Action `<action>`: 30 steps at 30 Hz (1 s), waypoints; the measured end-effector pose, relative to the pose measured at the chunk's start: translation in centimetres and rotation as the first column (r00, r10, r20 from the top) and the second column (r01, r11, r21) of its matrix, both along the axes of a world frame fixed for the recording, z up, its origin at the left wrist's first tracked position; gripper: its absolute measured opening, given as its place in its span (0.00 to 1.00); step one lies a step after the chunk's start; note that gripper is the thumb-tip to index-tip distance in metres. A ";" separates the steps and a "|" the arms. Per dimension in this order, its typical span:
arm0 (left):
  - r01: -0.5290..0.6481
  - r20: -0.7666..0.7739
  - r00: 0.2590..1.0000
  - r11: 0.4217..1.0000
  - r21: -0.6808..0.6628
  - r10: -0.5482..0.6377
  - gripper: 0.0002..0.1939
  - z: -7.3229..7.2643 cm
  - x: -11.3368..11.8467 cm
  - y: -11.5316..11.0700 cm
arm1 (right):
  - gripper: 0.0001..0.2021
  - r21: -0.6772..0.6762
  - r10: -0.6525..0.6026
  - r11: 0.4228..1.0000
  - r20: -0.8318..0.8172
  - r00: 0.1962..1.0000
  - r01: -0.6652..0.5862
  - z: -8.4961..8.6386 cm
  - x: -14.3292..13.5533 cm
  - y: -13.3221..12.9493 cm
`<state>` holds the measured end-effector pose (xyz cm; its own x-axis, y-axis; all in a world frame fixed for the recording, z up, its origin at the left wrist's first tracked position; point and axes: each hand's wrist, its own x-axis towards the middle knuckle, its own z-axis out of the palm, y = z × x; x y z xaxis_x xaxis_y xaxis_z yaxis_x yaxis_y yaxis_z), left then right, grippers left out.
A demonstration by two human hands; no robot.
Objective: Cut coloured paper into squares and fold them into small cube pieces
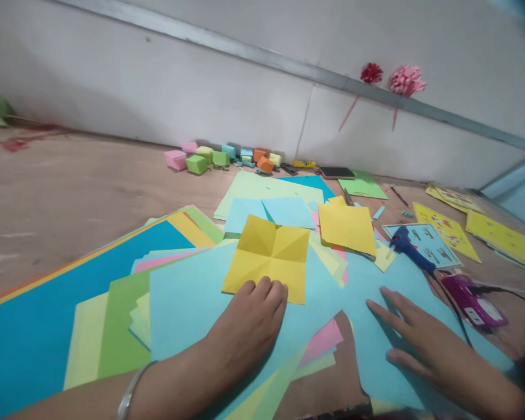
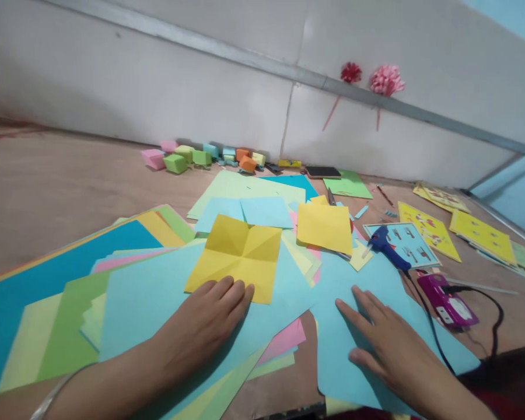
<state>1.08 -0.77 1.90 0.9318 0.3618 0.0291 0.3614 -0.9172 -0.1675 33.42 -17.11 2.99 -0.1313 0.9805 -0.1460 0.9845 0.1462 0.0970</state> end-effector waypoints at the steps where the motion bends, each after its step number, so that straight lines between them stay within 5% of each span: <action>1: 0.001 0.006 1.000 1.000 -0.004 -0.001 0.14 0.0 0.0 0.0 | 0.29 0.007 0.030 1.000 0.003 1.000 -0.030 1.1 0.0 0.8; 5: -0.005 -0.012 1.000 1.000 -0.022 0.004 0.12 0.1 0.0 -0.3 | 0.18 0.106 0.212 0.974 -0.103 0.972 -0.201 5.1 -3.6 6.3; 7: -0.016 -0.020 1.000 1.000 -0.027 0.015 0.11 -0.1 0.0 -0.6 | 0.14 0.116 0.281 0.958 -0.186 0.942 -0.263 5.8 -6.7 9.7; 13: -0.106 0.201 0.975 0.992 0.065 0.091 0.08 -0.9 0.0 -0.6 | 0.27 -0.008 0.495 0.861 -0.215 0.842 -0.508 2.5 -11.3 15.6; 16: -0.149 0.271 0.954 0.987 0.066 0.126 0.09 -0.7 0.2 0.4 | 0.22 0.174 0.562 0.827 -0.278 0.779 -0.535 1.0 -10.5 16.4; 19: -0.120 0.268 0.957 0.993 0.000 0.116 0.10 -0.5 0.4 1.6 | 0.10 0.370 0.673 0.731 -0.247 0.697 -0.574 0.7 -9.9 16.8; 22: -0.077 0.308 0.947 0.996 -0.050 0.089 0.14 -0.8 0.3 2.2 | 0.13 0.441 0.730 0.670 -0.240 0.641 -0.598 0.3 -9.9 16.8; 25: -0.058 0.394 0.918 0.998 0.012 0.049 0.11 -1.5 -0.2 2.0 | 0.15 0.417 0.704 0.704 -0.300 0.644 -0.575 -0.5 -10.0 16.6; 30: -0.071 0.457 0.890 0.990 0.125 0.006 0.10 -2.6 -1.1 0.3 | 0.17 0.316 0.515 0.856 -0.434 0.739 -0.410 -1.5 -10.6 16.3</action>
